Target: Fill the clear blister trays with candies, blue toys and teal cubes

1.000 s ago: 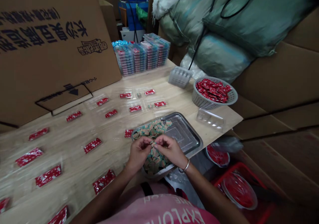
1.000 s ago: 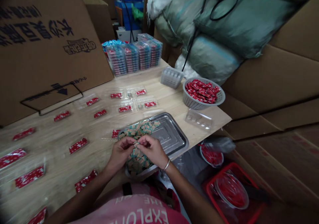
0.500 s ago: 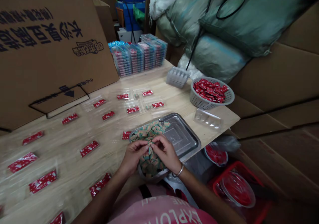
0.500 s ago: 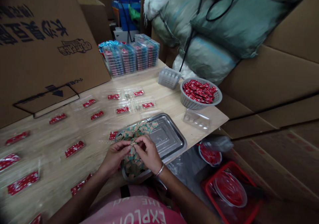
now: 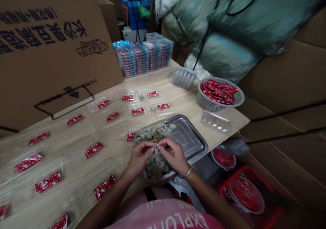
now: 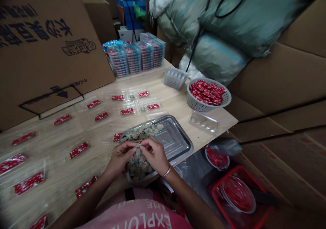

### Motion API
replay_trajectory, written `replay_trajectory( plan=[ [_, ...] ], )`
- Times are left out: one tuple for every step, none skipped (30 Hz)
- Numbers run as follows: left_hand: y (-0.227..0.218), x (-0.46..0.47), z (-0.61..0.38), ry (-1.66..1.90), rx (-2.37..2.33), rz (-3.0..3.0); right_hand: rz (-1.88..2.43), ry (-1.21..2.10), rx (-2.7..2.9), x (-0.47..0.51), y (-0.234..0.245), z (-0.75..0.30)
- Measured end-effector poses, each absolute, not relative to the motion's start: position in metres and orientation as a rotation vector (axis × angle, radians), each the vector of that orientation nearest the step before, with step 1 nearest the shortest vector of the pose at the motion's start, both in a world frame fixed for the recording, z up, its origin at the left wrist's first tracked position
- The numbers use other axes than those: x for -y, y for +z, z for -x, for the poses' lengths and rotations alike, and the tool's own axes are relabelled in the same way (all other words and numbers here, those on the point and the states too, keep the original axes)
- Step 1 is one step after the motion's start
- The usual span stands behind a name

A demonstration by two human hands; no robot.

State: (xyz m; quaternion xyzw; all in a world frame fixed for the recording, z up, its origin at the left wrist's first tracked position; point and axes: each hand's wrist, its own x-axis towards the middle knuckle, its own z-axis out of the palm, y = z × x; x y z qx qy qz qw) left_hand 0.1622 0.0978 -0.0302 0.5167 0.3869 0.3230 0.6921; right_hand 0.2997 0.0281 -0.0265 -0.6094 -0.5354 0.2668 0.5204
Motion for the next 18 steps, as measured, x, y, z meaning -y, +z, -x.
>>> replay_trajectory(
  plan=[
    [-0.03,-0.099,-0.162,0.692,-0.848,-1.139,1.448,0.667,1.253,-0.029,-0.027,-0.3],
    [-0.03,-0.1,-0.161,0.672,-0.841,-1.116,1.431,0.702,1.226,-0.029,-0.028,-0.301],
    [-0.031,-0.101,-0.161,0.666,-0.846,-1.09,1.413,0.738,1.2,-0.03,-0.029,-0.302],
    [-0.032,-0.101,-0.162,0.674,-0.859,-1.063,1.396,0.774,1.176,-0.031,-0.031,-0.303],
    [-0.033,-0.102,-0.163,0.693,-0.873,-1.04,1.383,0.81,1.154,-0.032,-0.033,-0.303],
    [-0.034,-0.102,-0.164,0.715,-0.886,-1.022,1.376,0.844,1.134,-0.033,-0.034,-0.304],
    [-0.034,-0.102,-0.164,0.729,-0.895,-1.013,1.373,0.869,1.117,-0.034,-0.036,-0.304],
    [-0.034,-0.103,-0.165,0.728,-0.898,-1.013,1.374,0.881,1.107,-0.035,-0.036,-0.305],
    [-0.034,-0.104,-0.165,0.72,-0.897,-1.021,1.379,0.879,1.104,-0.035,-0.037,-0.304],
    [-0.033,-0.104,-0.165,0.705,-0.889,-1.034,1.39,0.86,1.11,-0.035,-0.036,-0.304],
    [-0.032,-0.105,-0.164,0.69,-0.878,-1.051,1.407,0.829,1.127,-0.035,-0.035,-0.303],
    [-0.031,-0.106,-0.164,0.676,-0.867,-1.071,1.43,0.791,1.147,-0.034,-0.033,-0.301],
    [-0.03,-0.106,-0.164,0.669,-0.861,-1.09,1.456,0.749,1.167,-0.033,-0.031,-0.299],
    [-0.03,-0.107,-0.164,0.672,-0.859,-1.106,1.483,0.709,1.182,-0.031,-0.029,-0.296],
    [-0.029,-0.106,-0.165,0.685,-0.865,-1.116,1.504,0.678,1.189,-0.03,-0.026,-0.293],
    [-0.029,-0.106,-0.166,0.705,-0.879,-1.119,1.513,0.663,1.194,-0.029,-0.024,-0.29],
    [-0.029,-0.105,-0.167,0.732,-0.898,-1.12,1.513,0.662,1.205,-0.028,-0.022,-0.288],
    [-0.029,-0.104,-0.169,0.765,-0.916,-1.12,1.51,0.663,1.224,-0.027,-0.02,-0.285]
  ],
)
